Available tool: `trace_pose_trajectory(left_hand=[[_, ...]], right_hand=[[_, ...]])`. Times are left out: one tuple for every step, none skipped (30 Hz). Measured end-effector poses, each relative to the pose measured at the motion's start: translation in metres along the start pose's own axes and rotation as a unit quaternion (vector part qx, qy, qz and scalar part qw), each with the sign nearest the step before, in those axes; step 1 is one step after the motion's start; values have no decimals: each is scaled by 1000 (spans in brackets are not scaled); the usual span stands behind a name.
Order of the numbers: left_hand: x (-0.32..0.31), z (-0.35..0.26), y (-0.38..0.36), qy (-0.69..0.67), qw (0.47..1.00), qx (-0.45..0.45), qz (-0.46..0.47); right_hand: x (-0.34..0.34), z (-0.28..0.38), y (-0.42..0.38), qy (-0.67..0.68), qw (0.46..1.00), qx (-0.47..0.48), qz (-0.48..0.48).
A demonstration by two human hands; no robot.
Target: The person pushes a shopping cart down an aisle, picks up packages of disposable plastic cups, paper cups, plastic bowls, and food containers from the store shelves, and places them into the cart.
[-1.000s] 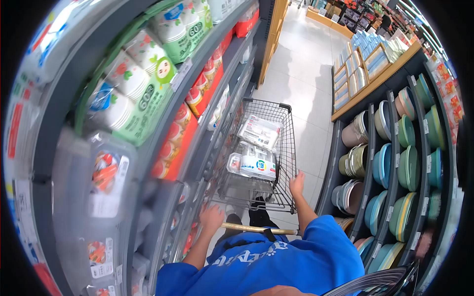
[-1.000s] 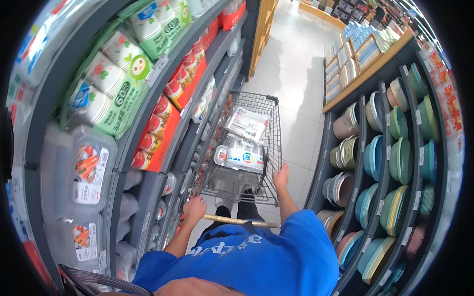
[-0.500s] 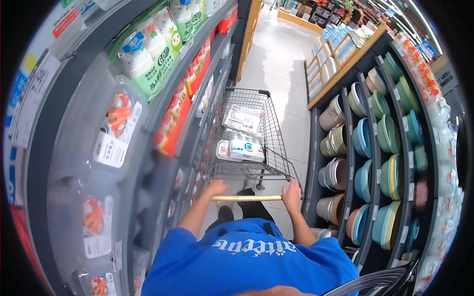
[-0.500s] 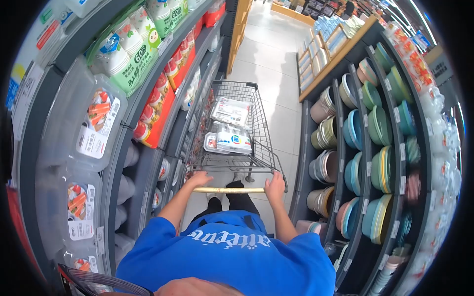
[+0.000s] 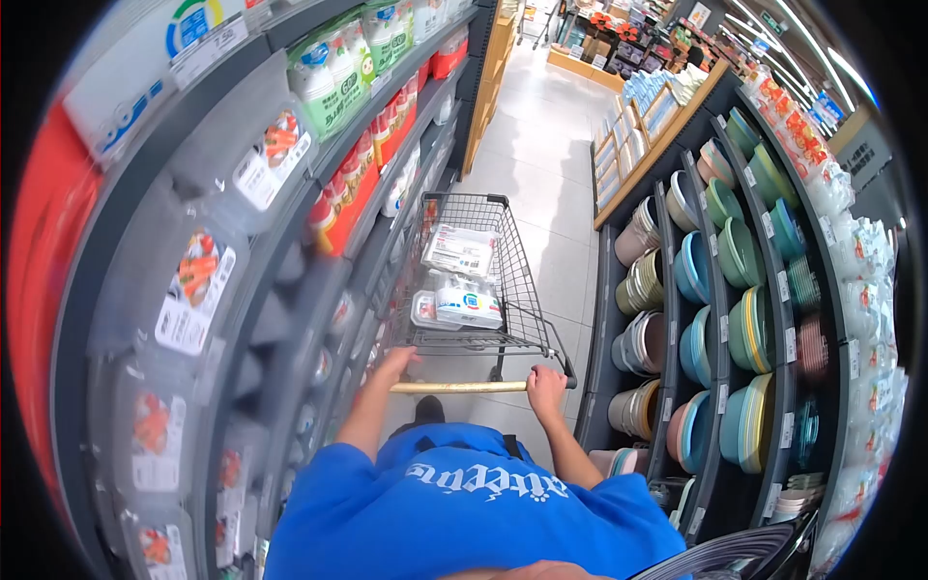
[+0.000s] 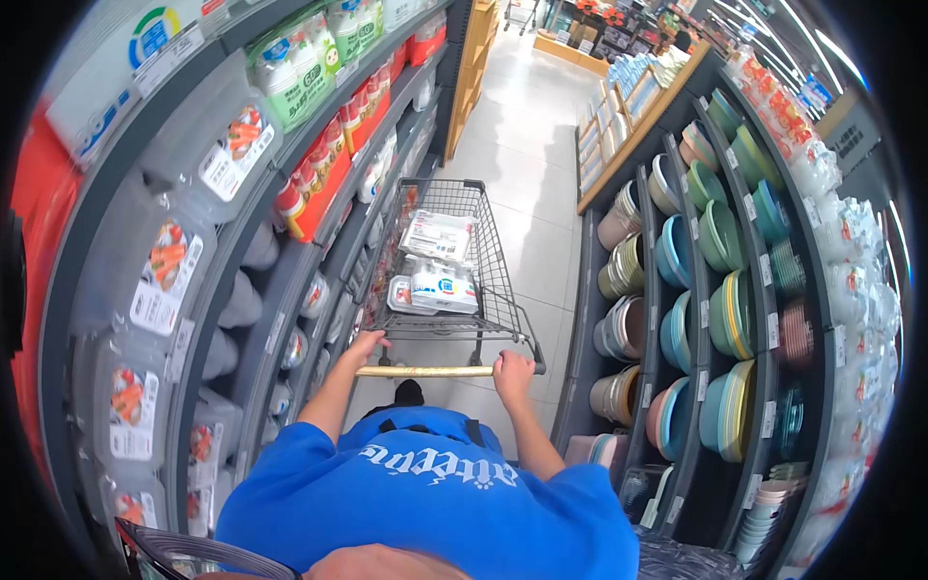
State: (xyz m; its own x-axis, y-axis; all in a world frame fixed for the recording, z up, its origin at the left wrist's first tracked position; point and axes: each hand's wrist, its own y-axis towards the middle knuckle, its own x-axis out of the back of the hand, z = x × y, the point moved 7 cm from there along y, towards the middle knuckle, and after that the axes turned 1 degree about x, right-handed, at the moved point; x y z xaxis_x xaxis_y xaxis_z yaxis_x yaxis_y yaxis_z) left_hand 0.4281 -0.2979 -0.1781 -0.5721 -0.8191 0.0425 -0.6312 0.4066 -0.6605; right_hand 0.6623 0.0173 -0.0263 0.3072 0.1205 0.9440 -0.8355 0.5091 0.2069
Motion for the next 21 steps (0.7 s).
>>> trace_pose_trajectory(left_hand=[[-4,14,-8,-75,997,32,9],[-7,27,-16,-97,995,31,-11],[-8,30,-28,-117,992,29,-31],[-6,34,-36,-100,994,21,-44],[-2,37,-43,-101,993,11,-52],[4,38,-49,-100,993,0,-59],[8,39,-57,-100,993,-11,-65],[11,45,-66,-119,989,-9,-91],[13,54,-69,-82,992,-14,-92],[18,63,-67,-46,994,-22,-92],[18,73,-66,-10,995,-28,-92],[18,84,-71,-2,993,-39,-113],[13,95,-73,1,994,-33,-100],[11,107,-76,6,996,-28,-88],[17,116,-78,18,997,-25,-76],[15,119,-88,9,995,-50,-81],[15,126,-94,23,995,-30,-97],[13,124,-107,6,995,-31,-97],[10,130,-117,-14,995,-30,-98],[7,134,-125,3,995,-32,-98],[8,144,-124,21,994,-35,-100]], right_hand=[[6,2,-11,-3,1000,9,-22],[8,1,-24,-9,1000,8,-16],[10,0,-37,-2,1000,11,-16],[10,1,-48,6,1000,15,-18],[10,2,-59,15,1000,17,-20],[9,7,-69,21,1000,20,-11],[10,11,-80,25,999,23,-2],[13,15,-92,28,999,26,8],[16,20,-104,25,999,36,21],[19,25,-113,21,998,47,32],[24,27,-123,16,997,58,44],[28,27,-133,13,995,66,67],[31,28,-142,10,993,74,90],[32,31,-150,8,991,80,111],[28,33,-152,34,986,57,152],[24,31,-150,62,979,33,190],[20,29,-148,85,970,13,228],[17,28,-147,141,961,-15,237],[11,21,-151,117,961,-31,249],[3,17,-153,94,960,-46,260],[-2,16,-154,72,959,-59,270]])
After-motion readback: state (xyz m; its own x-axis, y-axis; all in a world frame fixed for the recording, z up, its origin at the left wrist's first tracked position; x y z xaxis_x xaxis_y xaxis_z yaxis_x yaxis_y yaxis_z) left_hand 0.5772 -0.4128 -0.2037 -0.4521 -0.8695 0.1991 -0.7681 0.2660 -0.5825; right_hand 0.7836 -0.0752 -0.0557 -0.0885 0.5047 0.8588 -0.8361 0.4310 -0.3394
